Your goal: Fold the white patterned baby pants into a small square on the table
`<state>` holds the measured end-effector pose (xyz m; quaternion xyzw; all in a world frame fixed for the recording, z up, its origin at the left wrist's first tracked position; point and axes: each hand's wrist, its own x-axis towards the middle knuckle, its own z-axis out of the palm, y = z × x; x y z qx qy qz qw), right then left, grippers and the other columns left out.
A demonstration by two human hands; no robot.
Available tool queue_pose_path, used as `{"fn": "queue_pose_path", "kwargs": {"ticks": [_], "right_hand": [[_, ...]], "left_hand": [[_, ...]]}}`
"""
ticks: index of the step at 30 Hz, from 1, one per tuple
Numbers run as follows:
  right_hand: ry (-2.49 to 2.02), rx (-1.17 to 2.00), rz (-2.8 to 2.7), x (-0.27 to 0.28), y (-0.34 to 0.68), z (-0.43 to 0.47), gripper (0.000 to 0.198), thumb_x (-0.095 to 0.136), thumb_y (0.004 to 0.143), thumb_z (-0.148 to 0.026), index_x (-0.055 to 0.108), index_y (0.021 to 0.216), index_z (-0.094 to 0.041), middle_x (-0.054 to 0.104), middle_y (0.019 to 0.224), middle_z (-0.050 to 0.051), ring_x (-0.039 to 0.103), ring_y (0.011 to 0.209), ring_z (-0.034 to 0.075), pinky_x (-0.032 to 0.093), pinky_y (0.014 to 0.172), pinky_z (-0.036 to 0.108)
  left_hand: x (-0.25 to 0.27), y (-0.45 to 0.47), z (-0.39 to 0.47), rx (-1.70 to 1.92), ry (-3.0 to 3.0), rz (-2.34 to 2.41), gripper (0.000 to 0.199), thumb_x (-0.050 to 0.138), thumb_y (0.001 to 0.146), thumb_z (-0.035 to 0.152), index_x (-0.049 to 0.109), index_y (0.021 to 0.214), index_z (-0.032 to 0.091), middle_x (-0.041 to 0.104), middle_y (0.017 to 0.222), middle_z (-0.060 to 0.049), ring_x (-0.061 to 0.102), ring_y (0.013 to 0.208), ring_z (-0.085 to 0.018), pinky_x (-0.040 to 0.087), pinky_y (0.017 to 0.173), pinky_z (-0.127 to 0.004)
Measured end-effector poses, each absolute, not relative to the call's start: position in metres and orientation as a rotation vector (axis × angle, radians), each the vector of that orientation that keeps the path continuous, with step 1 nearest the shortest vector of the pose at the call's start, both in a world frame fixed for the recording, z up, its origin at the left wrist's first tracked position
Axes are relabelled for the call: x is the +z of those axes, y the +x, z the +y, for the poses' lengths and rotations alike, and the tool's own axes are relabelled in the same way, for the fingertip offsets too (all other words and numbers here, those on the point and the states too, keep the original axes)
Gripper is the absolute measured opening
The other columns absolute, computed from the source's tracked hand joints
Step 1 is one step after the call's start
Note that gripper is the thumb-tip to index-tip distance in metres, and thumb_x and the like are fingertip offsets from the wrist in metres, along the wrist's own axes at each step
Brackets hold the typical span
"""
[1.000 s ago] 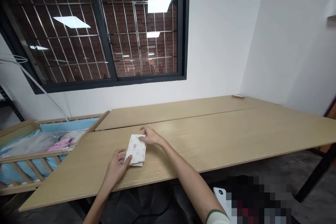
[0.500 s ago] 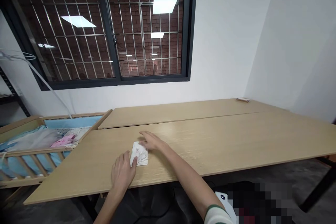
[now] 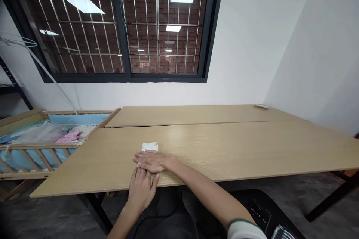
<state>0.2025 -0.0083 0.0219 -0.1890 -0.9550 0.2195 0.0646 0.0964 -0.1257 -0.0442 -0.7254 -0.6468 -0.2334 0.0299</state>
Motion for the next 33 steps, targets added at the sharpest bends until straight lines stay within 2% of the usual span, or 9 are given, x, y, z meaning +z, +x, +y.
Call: {"fn": "queue_pose_path", "kwargs": {"ticks": [5,9,12,14,17,19,21,27,33], "right_hand": [[-0.797,0.628,-2.793,0.020,0.209,0.040,0.052,0.038,0.104,-0.046,0.035,0.154,-0.032,0.027,0.162,-0.002,0.017,0.152,0.018,0.009,0.125,0.040],[-0.871,0.576,-2.792,0.015,0.210,0.058,0.056,0.036,0.103,-0.048,0.034,0.155,-0.027,0.025,0.163,0.001,0.015,0.152,0.019,0.008,0.125,0.039],[-0.888,0.510,-2.707,0.015,0.214,0.056,0.060,0.034,0.103,-0.051,0.032,0.156,-0.023,0.024,0.163,0.004,0.017,0.152,0.020,0.009,0.124,0.040],[-0.983,0.468,-2.509,0.016,0.218,0.053,0.063,0.034,0.103,-0.051,0.031,0.156,-0.018,0.028,0.162,0.010,0.021,0.151,0.022,0.014,0.123,0.042],[-1.154,0.496,-2.187,0.014,0.220,0.046,0.058,0.046,0.099,-0.047,0.046,0.145,-0.012,0.048,0.145,0.018,0.043,0.136,0.026,0.033,0.114,0.041],[-1.216,0.572,-2.099,0.011,0.218,0.042,0.045,0.060,0.091,-0.041,0.060,0.126,-0.013,0.059,0.125,0.015,0.057,0.116,0.024,0.043,0.102,0.037],[-1.244,0.627,-2.073,0.007,0.215,0.037,0.034,0.070,0.082,-0.034,0.066,0.110,-0.014,0.061,0.112,0.012,0.061,0.100,0.022,0.047,0.092,0.034],[-1.342,0.644,-1.917,0.003,0.204,0.002,0.022,0.068,0.076,-0.019,0.061,0.096,-0.014,0.060,0.100,0.009,0.057,0.093,0.021,0.047,0.081,0.030],[-1.121,1.060,-1.698,0.008,0.161,-0.097,0.016,0.064,0.072,-0.017,0.056,0.086,-0.017,0.058,0.083,0.000,0.054,0.080,0.015,0.041,0.071,0.024]], "left_hand": [[-0.050,0.099,-0.123,-0.700,-2.202,-2.027,0.067,0.028,0.099,0.054,0.041,0.150,0.012,0.030,0.159,-0.016,0.022,0.149,-0.034,0.022,0.120,-0.052],[-0.049,0.097,-0.122,-0.709,-2.211,-2.008,0.066,0.030,0.099,0.053,0.040,0.150,0.012,0.030,0.159,-0.017,0.024,0.148,-0.034,0.023,0.120,-0.052],[-0.039,0.080,-0.118,-0.826,-2.213,-1.987,0.058,0.030,0.101,0.049,0.048,0.143,0.014,0.045,0.151,-0.016,0.039,0.140,-0.031,0.030,0.116,-0.046],[-0.028,0.062,-0.110,-0.855,-2.127,-2.111,0.051,0.027,0.102,0.047,0.057,0.130,0.017,0.060,0.134,-0.015,0.054,0.125,-0.028,0.039,0.108,-0.042],[-0.012,0.039,-0.093,-0.726,-1.986,-2.328,0.049,0.027,0.101,0.050,0.063,0.104,0.016,0.069,0.104,-0.016,0.064,0.103,-0.032,0.045,0.092,-0.044],[-0.006,0.034,-0.080,-0.657,-2.006,-2.354,0.048,0.032,0.099,0.052,0.062,0.094,0.015,0.069,0.098,-0.019,0.065,0.098,-0.036,0.045,0.087,-0.046],[-0.004,0.035,-0.070,-0.643,-2.076,-2.331,0.043,0.037,0.098,0.050,0.061,0.092,0.015,0.069,0.099,-0.020,0.065,0.097,-0.036,0.044,0.085,-0.044],[-0.005,0.032,-0.078,-0.764,-2.297,-2.239,0.032,0.034,0.099,0.044,0.052,0.088,0.020,0.068,0.087,-0.008,0.065,0.082,-0.022,0.042,0.072,-0.030],[0.004,-0.044,-0.166,-1.127,-2.435,-2.173,0.050,0.040,0.088,0.070,0.045,0.072,0.023,0.047,0.063,0.002,0.050,0.061,-0.016,0.040,0.060,-0.026]]}}
